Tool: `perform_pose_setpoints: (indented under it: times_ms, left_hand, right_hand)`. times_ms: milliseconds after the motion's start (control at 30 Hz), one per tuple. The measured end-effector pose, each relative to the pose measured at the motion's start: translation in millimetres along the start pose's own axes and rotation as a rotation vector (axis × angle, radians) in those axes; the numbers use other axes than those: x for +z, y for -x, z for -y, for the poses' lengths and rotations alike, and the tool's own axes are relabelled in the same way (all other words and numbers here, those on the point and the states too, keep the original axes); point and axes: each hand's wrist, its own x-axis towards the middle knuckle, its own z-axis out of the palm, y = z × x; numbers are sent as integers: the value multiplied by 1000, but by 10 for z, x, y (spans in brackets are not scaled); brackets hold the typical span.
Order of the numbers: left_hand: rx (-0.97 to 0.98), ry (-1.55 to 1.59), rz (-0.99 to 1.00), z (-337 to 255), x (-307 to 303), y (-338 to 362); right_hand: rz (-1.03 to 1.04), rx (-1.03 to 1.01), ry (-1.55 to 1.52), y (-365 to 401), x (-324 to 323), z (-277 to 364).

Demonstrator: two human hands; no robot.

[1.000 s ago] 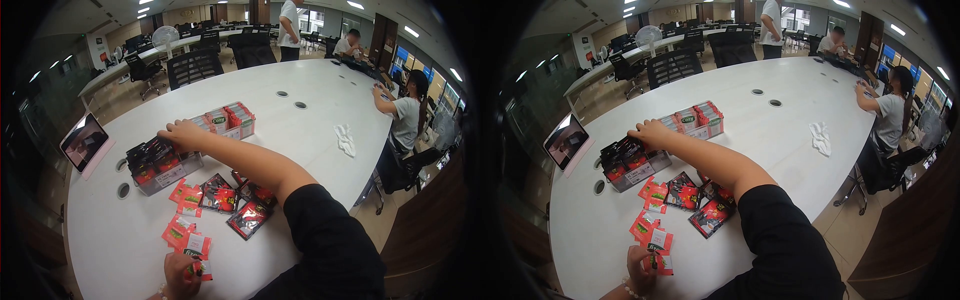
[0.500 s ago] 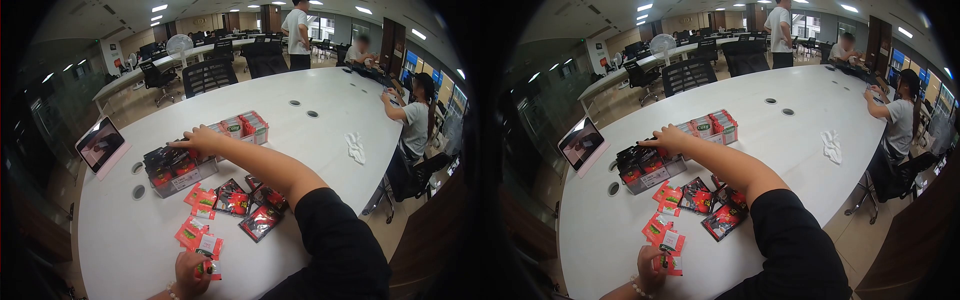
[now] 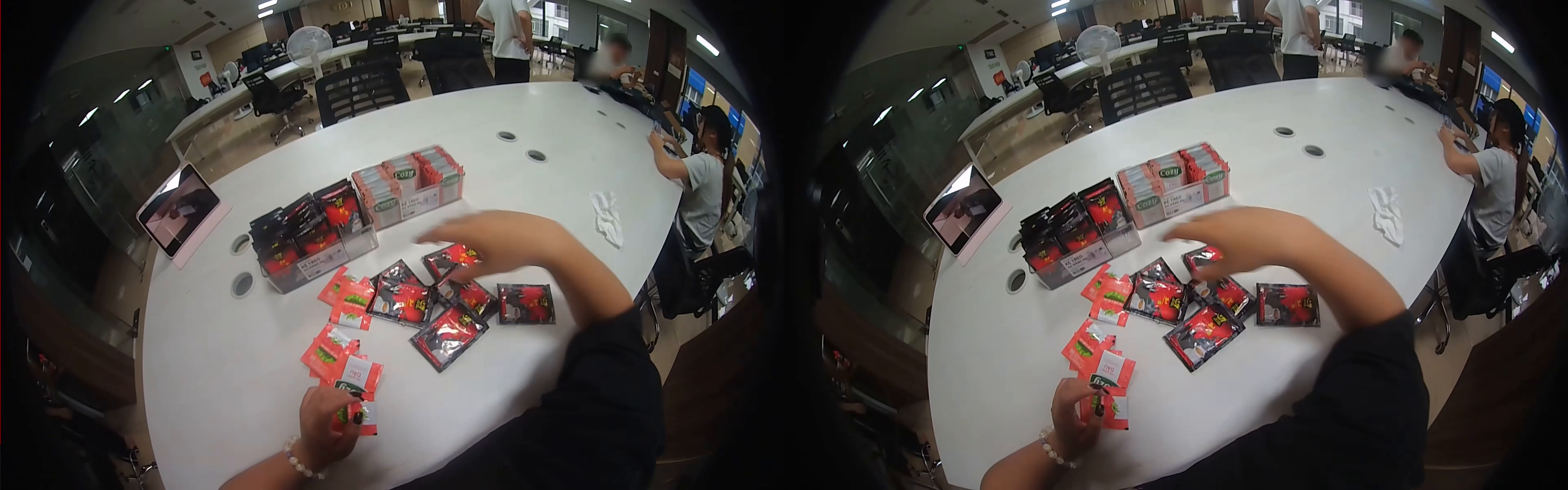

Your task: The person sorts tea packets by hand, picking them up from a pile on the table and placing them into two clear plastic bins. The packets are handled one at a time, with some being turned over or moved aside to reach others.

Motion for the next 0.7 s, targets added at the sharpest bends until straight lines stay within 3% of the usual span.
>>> perform_pose_setpoints:
  times_ms: [67,167,300,400,433,533,700]
  left_hand:
    - [-8,2,0,-7,4,-10]
    - [-13,-10,-18,15,36,-3]
    - [-17,-12,-22,-4,65,-41]
    - [-19,-9,-41,2,94,-42]
    - [-18,-32,-32,-10,60,-8]
    - [13,-52,-13,-5,52,-38]
    - [49,-17,0,-8,25,-42]
  right_hand:
    - [66,135,-90,398,157,-225]
    - [107,312,42,847,500,-468]
    - [85,543,-284,966,602,-434]
    - [-25,484,-412,918,491,-380]
    - [-414,367,-464,931,619,-487]
    - [-826,152,-686,912,781,-668]
    - [-998,30,-694,815,819,-847]
